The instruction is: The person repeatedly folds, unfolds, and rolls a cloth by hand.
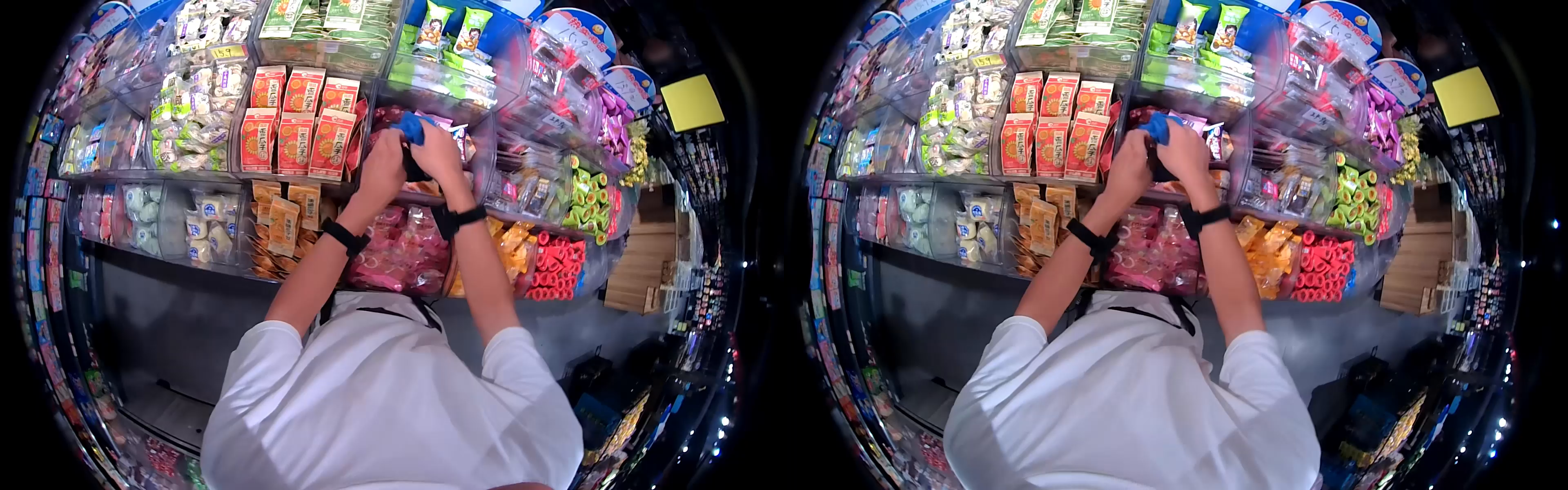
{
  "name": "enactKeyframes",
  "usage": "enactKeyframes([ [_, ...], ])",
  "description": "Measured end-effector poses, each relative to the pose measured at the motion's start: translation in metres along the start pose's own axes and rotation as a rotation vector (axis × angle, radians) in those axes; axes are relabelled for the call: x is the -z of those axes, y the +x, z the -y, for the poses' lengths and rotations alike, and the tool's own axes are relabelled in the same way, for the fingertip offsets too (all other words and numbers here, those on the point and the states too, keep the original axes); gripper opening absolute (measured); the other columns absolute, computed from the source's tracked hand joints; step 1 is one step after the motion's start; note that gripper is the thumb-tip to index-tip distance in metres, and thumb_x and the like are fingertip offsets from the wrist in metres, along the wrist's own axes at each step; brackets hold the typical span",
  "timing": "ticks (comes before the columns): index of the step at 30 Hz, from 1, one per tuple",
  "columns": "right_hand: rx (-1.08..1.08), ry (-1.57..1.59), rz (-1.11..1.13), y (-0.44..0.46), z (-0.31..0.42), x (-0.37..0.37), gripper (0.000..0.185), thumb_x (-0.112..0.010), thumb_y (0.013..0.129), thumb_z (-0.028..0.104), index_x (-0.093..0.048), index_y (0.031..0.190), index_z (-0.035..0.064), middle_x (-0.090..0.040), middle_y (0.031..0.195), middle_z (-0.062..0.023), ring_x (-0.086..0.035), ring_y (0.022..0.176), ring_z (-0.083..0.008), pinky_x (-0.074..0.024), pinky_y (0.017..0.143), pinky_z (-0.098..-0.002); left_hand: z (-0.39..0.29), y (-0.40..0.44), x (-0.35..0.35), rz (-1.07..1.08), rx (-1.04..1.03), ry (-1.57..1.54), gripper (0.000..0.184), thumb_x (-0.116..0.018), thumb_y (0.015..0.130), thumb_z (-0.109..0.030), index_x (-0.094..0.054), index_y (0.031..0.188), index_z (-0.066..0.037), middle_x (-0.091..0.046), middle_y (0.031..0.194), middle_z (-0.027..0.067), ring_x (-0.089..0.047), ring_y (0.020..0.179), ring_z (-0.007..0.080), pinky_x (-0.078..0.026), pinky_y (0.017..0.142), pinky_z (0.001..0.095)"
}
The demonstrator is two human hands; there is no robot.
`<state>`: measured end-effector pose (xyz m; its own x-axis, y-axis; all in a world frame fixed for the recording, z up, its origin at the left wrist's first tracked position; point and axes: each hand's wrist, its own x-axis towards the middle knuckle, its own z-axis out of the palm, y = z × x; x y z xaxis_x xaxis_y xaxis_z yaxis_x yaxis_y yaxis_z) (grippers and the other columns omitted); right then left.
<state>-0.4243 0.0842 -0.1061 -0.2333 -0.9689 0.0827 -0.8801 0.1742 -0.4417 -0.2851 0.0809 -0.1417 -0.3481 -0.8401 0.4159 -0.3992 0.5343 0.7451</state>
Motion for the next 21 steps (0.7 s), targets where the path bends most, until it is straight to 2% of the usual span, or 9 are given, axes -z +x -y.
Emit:
enactKeyframes([
  [2, -0.068, -0.142, -0.096, -0.03, -0.026, 0.033, 0.05, -0.064, 0.078, 0.019, -0.058, 0.127, 0.0134, -0.06, 0.113, -0.0224, -0.062, 0.1, -0.0428, -0.0522, 0.084, -0.0506, -0.033, -0.005, -0.037, 0.031, 0.012, -0.228, 0.034, -0.055, 0.082, 0.0, -0.046, 0.115, -0.003, -0.054, 0.109, 0.0243, -0.058, 0.094, 0.0476, -0.046, 0.077, 0.0562],
  [4, -0.187, -0.149, -0.186, -0.048, -0.06, 0.051, 0.054, -0.064, 0.078, 0.015, -0.054, 0.131, 0.0124, -0.057, 0.112, -0.0233, -0.061, 0.098, -0.0448, -0.0517, 0.081, -0.0521, -0.051, -0.005, -0.087, 0.151, -0.04, -0.287, 0.043, -0.057, 0.081, -0.002, -0.042, 0.121, -0.001, -0.052, 0.11, 0.0306, -0.056, 0.094, 0.0515, -0.046, 0.079, 0.0567],
  [6, -0.187, -0.065, -0.264, -0.055, -0.118, 0.048, 0.059, -0.067, 0.079, 0.013, -0.05, 0.135, 0.0102, -0.053, 0.114, -0.0269, -0.058, 0.099, -0.0467, -0.0499, 0.084, -0.0525, -0.083, -0.008, -0.114, 0.355, 0.022, -0.268, 0.066, -0.062, 0.07, 0.006, -0.037, 0.131, 0.001, -0.053, 0.113, 0.0326, -0.049, 0.108, 0.0512, -0.043, 0.089, 0.0546],
  [7, -0.246, -0.014, -0.19, -0.054, -0.13, 0.057, 0.058, -0.067, 0.08, 0.015, -0.05, 0.136, 0.01, -0.053, 0.114, -0.0265, -0.058, 0.101, -0.0474, -0.0487, 0.086, -0.0542, -0.078, -0.01, -0.142, 0.24, -0.109, -0.329, 0.07, -0.063, 0.069, 0.007, -0.036, 0.133, 0.001, -0.051, 0.115, 0.0328, -0.05, 0.107, 0.0513, -0.044, 0.088, 0.0551],
  [9, -0.202, -0.063, -0.217, -0.049, -0.15, 0.062, 0.058, -0.066, 0.081, 0.018, -0.049, 0.136, 0.0114, -0.055, 0.112, -0.0274, -0.058, 0.101, -0.0478, -0.0477, 0.087, -0.0558, -0.096, -0.003, -0.16, 0.321, 0.134, -0.265, 0.076, -0.072, 0.066, 0.004, -0.036, 0.133, 0.0, -0.049, 0.12, 0.0317, -0.048, 0.113, 0.0514, -0.045, 0.09, 0.0529],
  [12, -0.269, 0.075, -0.14, -0.028, -0.166, 0.062, 0.05, -0.06, 0.086, 0.027, -0.051, 0.134, 0.0156, -0.058, 0.117, -0.0286, -0.057, 0.106, -0.0489, -0.0474, 0.091, -0.0571, -0.084, 0.01, -0.183, 0.21, 0.047, -0.203, 0.084, -0.078, 0.063, 0.001, -0.035, 0.135, 0.001, -0.049, 0.124, 0.0306, -0.048, 0.116, 0.0504, -0.045, 0.094, 0.0502],
  [15, -0.341, 0.084, -0.016, 0.006, -0.175, 0.071, 0.041, -0.057, 0.087, 0.033, -0.056, 0.123, 0.012, -0.06, 0.119, -0.0264, -0.058, 0.109, -0.0482, -0.0481, 0.092, -0.0573, -0.089, 0.041, -0.185, 0.221, 0.106, -0.096, 0.079, -0.078, 0.068, -0.007, -0.04, 0.137, -0.006, -0.051, 0.123, 0.0306, -0.051, 0.112, 0.0501, -0.046, 0.095, 0.0506],
  [17, -0.378, 0.057, 0.026, 0.029, -0.179, 0.076, 0.039, -0.058, 0.086, 0.031, -0.06, 0.119, 0.011, -0.062, 0.12, -0.0241, -0.06, 0.111, -0.0451, -0.0493, 0.092, -0.0551, -0.078, 0.064, -0.195, 0.212, 0.09, -0.018, 0.075, -0.08, 0.068, -0.01, -0.043, 0.133, -0.007, -0.053, 0.117, 0.0294, -0.054, 0.106, 0.0505, -0.049, 0.088, 0.0502],
  [21, -0.356, 0.053, 0.013, 0.047, -0.183, 0.081, 0.035, -0.06, 0.085, 0.031, -0.066, 0.111, 0.0082, -0.067, 0.111, -0.0225, -0.062, 0.107, -0.0438, -0.0501, 0.091, -0.0533, -0.084, 0.081, -0.206, 0.163, 0.115, 0.035, 0.067, -0.075, 0.07, -0.004, -0.045, 0.13, -0.009, -0.054, 0.11, 0.0279, -0.056, 0.1, 0.0497, -0.049, 0.083, 0.0511],
])
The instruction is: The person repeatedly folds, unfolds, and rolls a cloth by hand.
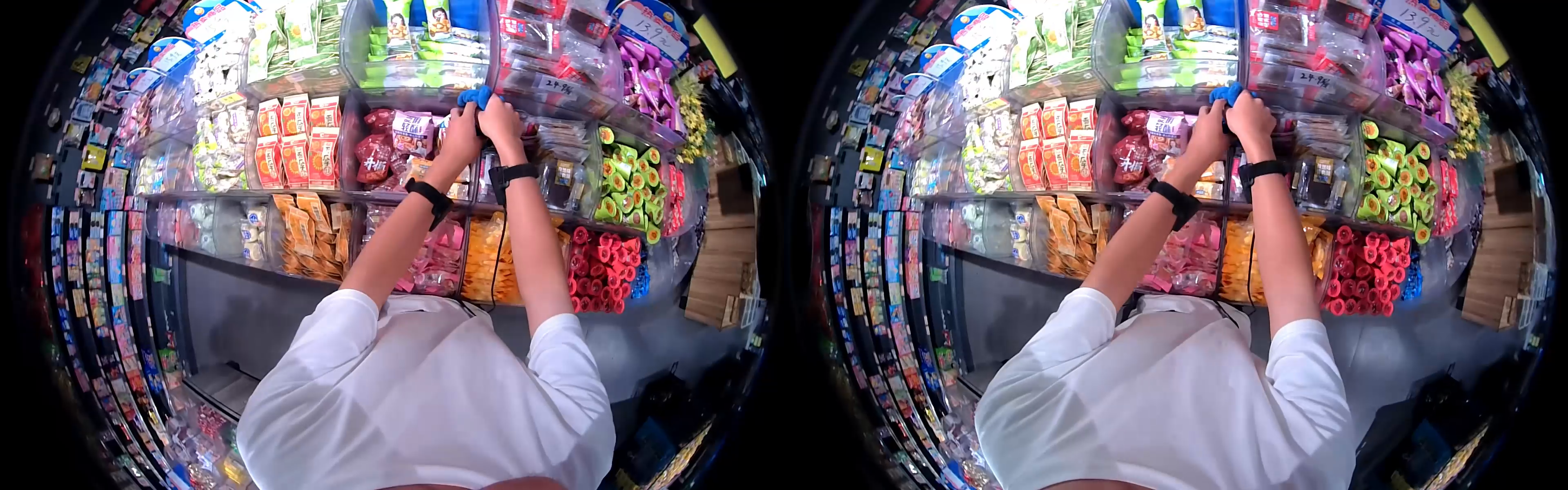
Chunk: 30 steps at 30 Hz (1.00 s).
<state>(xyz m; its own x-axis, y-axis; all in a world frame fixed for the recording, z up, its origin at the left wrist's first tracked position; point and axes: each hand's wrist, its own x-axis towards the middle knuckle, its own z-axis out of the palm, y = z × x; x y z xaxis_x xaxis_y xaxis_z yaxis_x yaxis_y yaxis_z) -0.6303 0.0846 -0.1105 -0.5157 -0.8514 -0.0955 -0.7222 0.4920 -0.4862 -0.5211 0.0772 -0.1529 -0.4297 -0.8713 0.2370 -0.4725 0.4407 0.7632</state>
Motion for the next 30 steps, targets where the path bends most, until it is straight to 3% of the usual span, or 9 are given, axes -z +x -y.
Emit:
enactKeyframes([
  [5, 0.059, -0.017, 0.014, -0.035, -0.006, 0.013, 0.033, -0.061, 0.082, 0.028, -0.066, 0.107, 0.0068, -0.068, 0.106, -0.0237, -0.063, 0.103, -0.0451, -0.0506, 0.089, -0.0537, -0.004, -0.043, -0.008, -0.072, -0.027, -0.021, 0.075, -0.076, 0.07, -0.003, -0.041, 0.136, -0.006, -0.051, 0.126, 0.0294, -0.051, 0.115, 0.0486, -0.045, 0.095, 0.0511],
  [6, 0.073, -0.039, 0.04, -0.042, -0.013, 0.009, 0.034, -0.062, 0.081, 0.027, -0.066, 0.108, 0.0061, -0.068, 0.104, -0.0241, -0.064, 0.101, -0.0451, -0.0508, 0.088, -0.0539, -0.011, -0.056, -0.001, -0.004, 0.025, -0.037, 0.078, -0.073, 0.073, 0.001, -0.035, 0.141, -0.008, -0.041, 0.135, 0.0323, -0.049, 0.119, 0.0519, -0.047, 0.095, 0.0513],
  [12, 0.093, -0.1, 0.022, -0.08, -0.019, 0.003, 0.04, -0.064, 0.083, 0.032, -0.061, 0.113, 0.0053, -0.068, 0.102, -0.0233, -0.066, 0.096, -0.0429, -0.0527, 0.083, -0.0539, -0.032, -0.101, 0.021, -0.041, 0.01, 0.048, 0.067, -0.067, 0.073, 0.006, -0.043, 0.135, -0.006, -0.05, 0.124, 0.0251, -0.049, 0.116, 0.0458, -0.042, 0.098, 0.0508],
  [14, 0.114, -0.113, 0.072, -0.07, -0.017, 0.006, 0.036, -0.063, 0.084, 0.03, -0.061, 0.11, 0.0054, -0.069, 0.101, -0.0225, -0.067, 0.094, -0.0427, -0.0533, 0.081, -0.0538, -0.04, -0.093, 0.031, 0.001, -0.043, 0.327, 0.059, -0.06, 0.074, 0.009, -0.045, 0.13, -0.005, -0.052, 0.113, 0.0216, -0.052, 0.11, 0.0443, -0.045, 0.091, 0.0519],
  [16, 0.19, -0.14, 0.013, -0.055, -0.02, -0.001, 0.028, -0.055, 0.089, 0.024, -0.062, 0.106, 0.0038, -0.068, 0.099, -0.024, -0.067, 0.094, -0.044, -0.0535, 0.08, -0.0538, -0.038, -0.078, 0.026, -0.018, -0.074, 0.154, 0.044, -0.056, 0.076, 0.01, -0.048, 0.117, -0.002, -0.052, 0.105, 0.0242, -0.057, 0.092, 0.0485, -0.048, 0.073, 0.0545],
  [18, 0.146, -0.119, -0.005, -0.033, -0.016, -0.007, 0.029, -0.049, 0.092, 0.024, -0.062, 0.106, 0.0032, -0.068, 0.101, -0.0245, -0.067, 0.096, -0.0438, -0.0534, 0.081, -0.0531, -0.033, -0.06, 0.017, -0.008, -0.087, 0.106, 0.055, -0.064, 0.076, 0.004, -0.046, 0.128, -0.005, -0.054, 0.105, 0.0229, -0.056, 0.097, 0.0461, -0.049, 0.074, 0.0514],
  [20, 0.143, -0.144, -0.04, -0.02, -0.012, -0.009, 0.031, -0.044, 0.095, 0.024, -0.063, 0.108, 0.0033, -0.068, 0.104, -0.0242, -0.066, 0.1, -0.0423, -0.0531, 0.083, -0.0524, -0.027, -0.048, 0.009, -0.062, -0.09, 0.113, 0.051, -0.062, 0.079, 0.003, -0.047, 0.128, -0.005, -0.054, 0.105, 0.0233, -0.056, 0.098, 0.0459, -0.049, 0.075, 0.0521],
  [26, 0.08, -0.172, 0.157, -0.032, -0.002, 0.018, 0.039, -0.058, 0.087, 0.034, -0.068, 0.111, 0.0054, -0.067, 0.115, -0.0225, -0.063, 0.11, -0.0402, -0.0505, 0.092, -0.0485, -0.034, -0.074, 0.004, -0.052, 0.034, 0.086, 0.08, -0.075, 0.074, -0.005, -0.034, 0.143, -0.004, -0.05, 0.116, 0.0283, -0.055, 0.102, 0.0491, -0.049, 0.08, 0.051],
  [30, 0.112, -0.246, 0.248, -0.066, -0.003, 0.025, 0.042, -0.059, 0.085, 0.037, -0.07, 0.109, 0.0039, -0.068, 0.111, -0.0238, -0.064, 0.106, -0.0413, -0.0512, 0.09, -0.0478, -0.034, -0.098, 0.004, -0.003, 0.085, 0.101, 0.084, -0.074, 0.073, -0.003, -0.028, 0.144, 0.0, -0.05, 0.113, 0.0288, -0.056, 0.099, 0.0493, -0.05, 0.078, 0.0509],
])
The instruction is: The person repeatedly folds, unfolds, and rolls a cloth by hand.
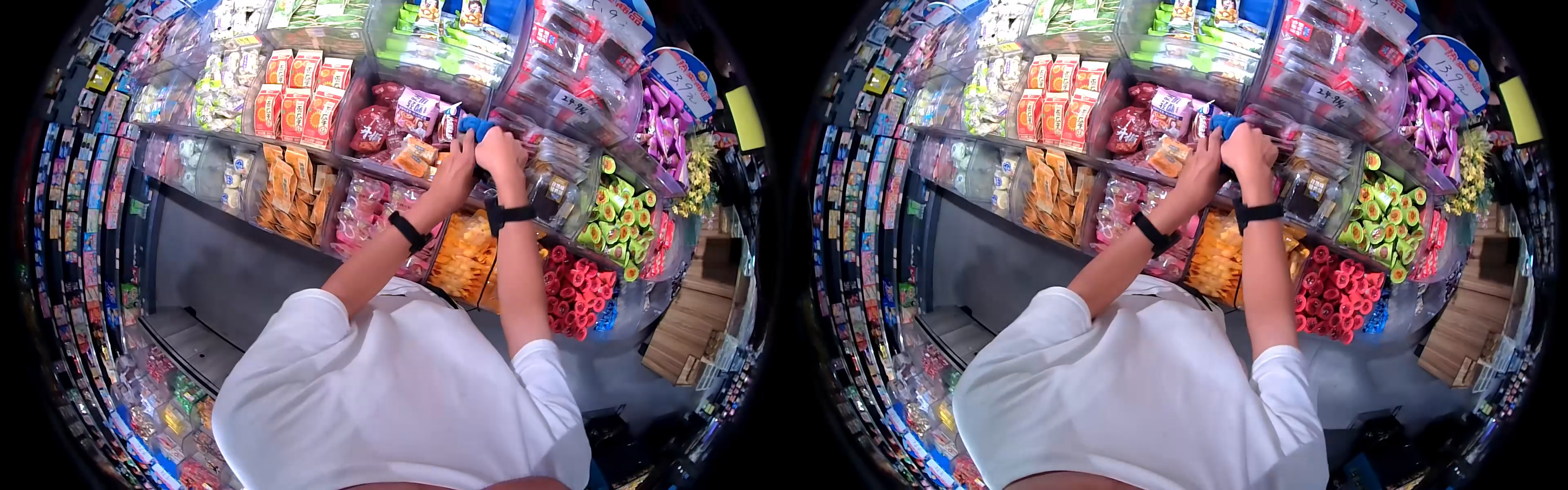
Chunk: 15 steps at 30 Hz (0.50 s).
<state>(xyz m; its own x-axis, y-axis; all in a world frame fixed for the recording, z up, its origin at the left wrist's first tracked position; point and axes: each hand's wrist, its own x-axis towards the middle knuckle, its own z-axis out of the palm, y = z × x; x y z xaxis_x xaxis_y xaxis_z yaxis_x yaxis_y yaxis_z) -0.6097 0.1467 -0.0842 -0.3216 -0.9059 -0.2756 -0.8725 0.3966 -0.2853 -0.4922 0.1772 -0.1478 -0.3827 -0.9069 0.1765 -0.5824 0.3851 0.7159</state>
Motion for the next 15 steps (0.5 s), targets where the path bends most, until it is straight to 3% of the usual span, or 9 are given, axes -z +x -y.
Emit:
enactKeyframes([
  [2, 0.015, -0.046, 0.041, -0.008, -0.001, -0.006, 0.041, -0.06, 0.085, 0.037, -0.071, 0.106, 0.0026, -0.068, 0.109, -0.0247, -0.065, 0.104, -0.0415, -0.0519, 0.089, -0.048, 0.002, -0.014, 0.0, 0.023, -0.032, 0.056, 0.086, -0.071, 0.071, 0.0, -0.025, 0.143, 0.004, -0.049, 0.113, 0.028, -0.056, 0.098, 0.0494, -0.05, 0.077, 0.0522],
  [7, -0.05, 0.029, -0.015, -0.003, 0.002, -0.011, 0.039, -0.061, 0.085, 0.035, -0.071, 0.103, 0.0018, -0.068, 0.108, -0.0251, -0.064, 0.104, -0.0427, -0.0518, 0.088, -0.0488, 0.008, -0.007, -0.002, -0.035, -0.017, -0.058, 0.077, -0.07, 0.071, 0.003, -0.031, 0.137, -0.006, -0.046, 0.118, 0.0259, -0.055, 0.099, 0.0508, -0.049, 0.078, 0.0549],
  [12, -0.048, 0.056, -0.129, 0.0, 0.004, -0.02, 0.036, -0.061, 0.084, 0.031, -0.071, 0.102, 0.0017, -0.067, 0.109, -0.0252, -0.064, 0.105, -0.0428, -0.0517, 0.088, -0.0496, 0.005, 0.007, -0.003, -0.03, 0.072, -0.066, 0.07, -0.072, 0.071, -0.003, -0.035, 0.13, -0.004, -0.043, 0.117, 0.0286, -0.054, 0.095, 0.0545, -0.046, 0.077, 0.0594],
  [13, -0.052, 0.028, -0.143, 0.0, 0.005, -0.022, 0.035, -0.061, 0.084, 0.03, -0.071, 0.101, 0.0016, -0.068, 0.108, -0.0253, -0.064, 0.104, -0.0428, -0.0521, 0.088, -0.0495, 0.003, 0.001, -0.005, -0.147, -0.024, -0.064, 0.058, -0.063, 0.07, 0.009, -0.036, 0.12, -0.004, -0.041, 0.107, 0.0301, -0.055, 0.083, 0.0544, -0.048, 0.068, 0.0586],
  [15, -0.06, 0.018, -0.118, -0.005, 0.009, -0.018, 0.037, -0.06, 0.085, 0.033, -0.071, 0.103, 0.0019, -0.067, 0.11, -0.0254, -0.063, 0.106, -0.0435, -0.0509, 0.089, -0.0503, 0.007, -0.007, -0.006, -0.158, -0.031, -0.098, 0.066, -0.065, 0.067, 0.009, -0.036, 0.125, -0.006, -0.041, 0.111, 0.0287, -0.056, 0.085, 0.0534, -0.049, 0.07, 0.0577],
])
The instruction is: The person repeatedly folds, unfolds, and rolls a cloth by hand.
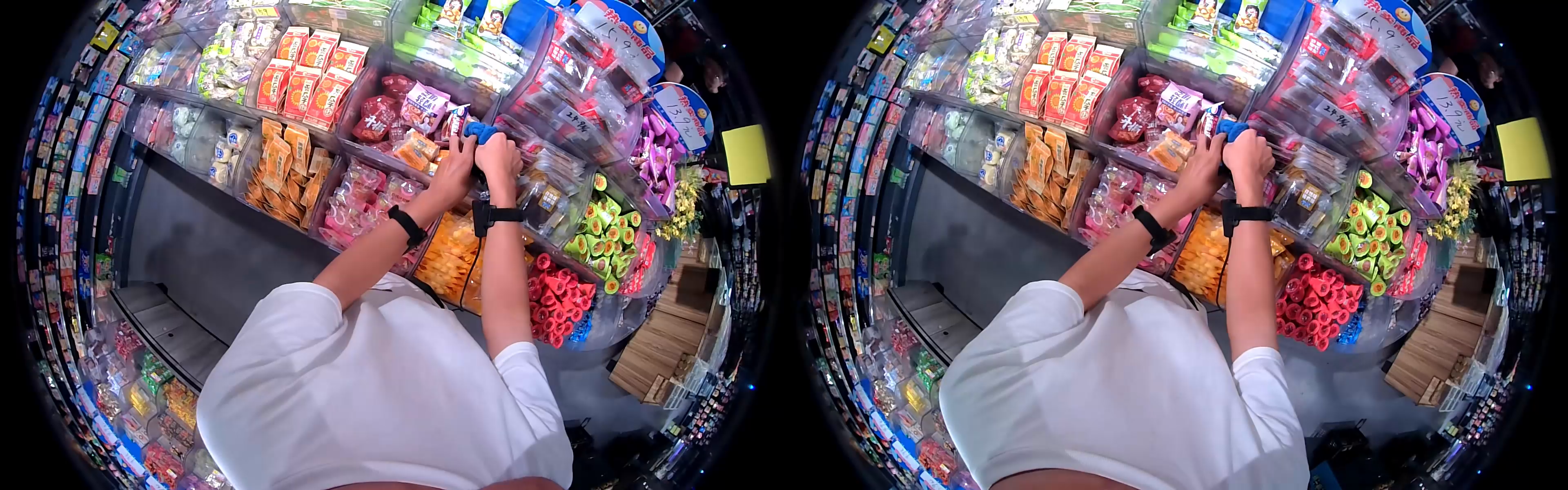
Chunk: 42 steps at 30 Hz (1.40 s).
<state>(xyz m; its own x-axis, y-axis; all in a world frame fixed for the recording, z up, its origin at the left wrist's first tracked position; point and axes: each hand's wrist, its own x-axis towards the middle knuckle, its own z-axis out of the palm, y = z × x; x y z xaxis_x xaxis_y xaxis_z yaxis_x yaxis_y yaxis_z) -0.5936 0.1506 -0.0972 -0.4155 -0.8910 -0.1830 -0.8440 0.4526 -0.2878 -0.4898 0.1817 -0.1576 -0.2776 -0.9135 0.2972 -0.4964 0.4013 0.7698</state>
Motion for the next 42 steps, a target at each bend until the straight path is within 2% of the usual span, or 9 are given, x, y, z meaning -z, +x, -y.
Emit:
enactKeyframes([
  [11, -0.028, 0.029, 0.036, -0.041, -0.015, -0.023, 0.034, -0.057, 0.085, 0.027, -0.067, 0.108, 0.0042, -0.066, 0.114, -0.024, -0.061, 0.11, -0.0436, -0.0494, 0.092, -0.0516, 0.006, -0.04, 0.015, 0.158, 0.0, -0.126, 0.076, -0.079, 0.055, 0.002, -0.038, 0.119, -0.002, -0.046, 0.113, 0.0259, -0.053, 0.098, 0.0515, -0.049, 0.083, 0.053],
  [13, -0.023, 0.079, -0.106, -0.03, -0.018, -0.03, 0.034, -0.056, 0.085, 0.026, -0.068, 0.108, 0.0044, -0.065, 0.116, -0.0244, -0.06, 0.112, -0.0441, -0.0483, 0.094, -0.0517, 0.031, -0.021, -0.011, 0.026, -0.209, -0.067, 0.066, -0.075, 0.061, 0.0, -0.038, 0.116, 0.0, -0.046, 0.109, 0.0295, -0.052, 0.098, 0.053, -0.049, 0.08, 0.0539],
  [16, 0.007, 0.108, -0.138, -0.022, -0.029, -0.041, 0.032, -0.055, 0.086, 0.025, -0.07, 0.103, 0.0024, -0.066, 0.109, -0.0279, -0.062, 0.104, -0.0473, -0.0499, 0.092, -0.0513, 0.015, -0.023, 0.006, 0.066, -0.156, -0.083, 0.05, -0.067, 0.071, 0.0, -0.041, 0.114, -0.004, -0.05, 0.109, 0.0281, -0.054, 0.095, 0.0516, -0.047, 0.076, 0.0553],
  [22, 0.124, 0.345, -0.141, -0.119, -0.075, -0.071, 0.036, -0.067, 0.079, 0.038, -0.07, 0.094, 0.0055, -0.068, 0.09, -0.0263, -0.064, 0.093, -0.0444, -0.0515, 0.08, -0.0501, 0.023, -0.121, 0.033, 0.131, -0.441, -0.29, 0.062, -0.064, 0.074, 0.003, -0.039, 0.13, -0.004, -0.051, 0.116, 0.0234, -0.055, 0.105, 0.0459, -0.048, 0.081, 0.0507],
  [24, 0.049, 0.51, -0.011, -0.152, -0.108, -0.131, 0.027, -0.069, 0.078, 0.029, -0.071, 0.101, 0.0138, -0.068, 0.094, -0.0256, -0.065, 0.097, -0.0422, -0.0515, 0.081, -0.0495, 0.042, -0.169, 0.042, 0.634, -0.129, -0.205, 0.073, -0.06, 0.078, 0.003, -0.031, 0.144, -0.004, -0.05, 0.125, 0.0255, -0.051, 0.116, 0.0443, -0.044, 0.093, 0.048],
  [26, 0.069, 0.411, 0.055, -0.197, -0.099, -0.15, 0.043, -0.071, 0.078, 0.027, -0.064, 0.117, 0.0092, -0.068, 0.102, -0.024, -0.064, 0.102, -0.0419, -0.0508, 0.086, -0.0476, 0.057, -0.199, 0.048, 0.748, -0.125, -0.194, 0.067, -0.061, 0.077, 0.001, -0.032, 0.137, -0.005, -0.052, 0.117, 0.0253, -0.056, 0.106, 0.0455, -0.047, 0.083, 0.0503],
  [32, -0.039, 0.237, -0.02, -0.252, -0.057, -0.175, 0.063, -0.069, 0.081, 0.037, -0.049, 0.133, 0.0073, -0.059, 0.119, -0.0257, -0.058, 0.108, -0.045, -0.0487, 0.089, -0.052, 0.103, -0.204, 0.063, 0.777, -0.183, -0.126, 0.048, -0.065, 0.078, -0.005, -0.039, 0.118, -0.003, -0.056, 0.11, 0.0263, -0.061, 0.096, 0.0448, -0.05, 0.08, 0.0488],
  [37, 0.073, 0.115, -0.136, -0.287, -0.066, -0.213, 0.061, -0.07, 0.081, 0.022, -0.046, 0.135, 0.0032, -0.057, 0.118, -0.0254, -0.059, 0.106, -0.0437, -0.0508, 0.087, -0.0503, 0.112, -0.234, 0.052, 1.316, -0.162, 0.165, 0.073, -0.071, 0.076, -0.022, -0.032, 0.128, 0.012, -0.064, 0.101, 0.0314, -0.064, 0.095, 0.0444, -0.052, 0.083, 0.0475],
  [42, 0.056, 0.169, -0.244, -0.285, -0.058, -0.209, 0.057, -0.068, 0.082, 0.021, -0.049, 0.134, 0.0067, -0.059, 0.113, -0.0251, -0.06, 0.102, -0.0448, -0.0508, 0.086, -0.05, 0.135, -0.226, 0.029, 1.177, -0.168, -0.077, 0.067, -0.07, 0.078, -0.023, -0.037, 0.127, 0.009, -0.063, 0.106, 0.0307, -0.063, 0.099, 0.0433, -0.051, 0.086, 0.0454],
])
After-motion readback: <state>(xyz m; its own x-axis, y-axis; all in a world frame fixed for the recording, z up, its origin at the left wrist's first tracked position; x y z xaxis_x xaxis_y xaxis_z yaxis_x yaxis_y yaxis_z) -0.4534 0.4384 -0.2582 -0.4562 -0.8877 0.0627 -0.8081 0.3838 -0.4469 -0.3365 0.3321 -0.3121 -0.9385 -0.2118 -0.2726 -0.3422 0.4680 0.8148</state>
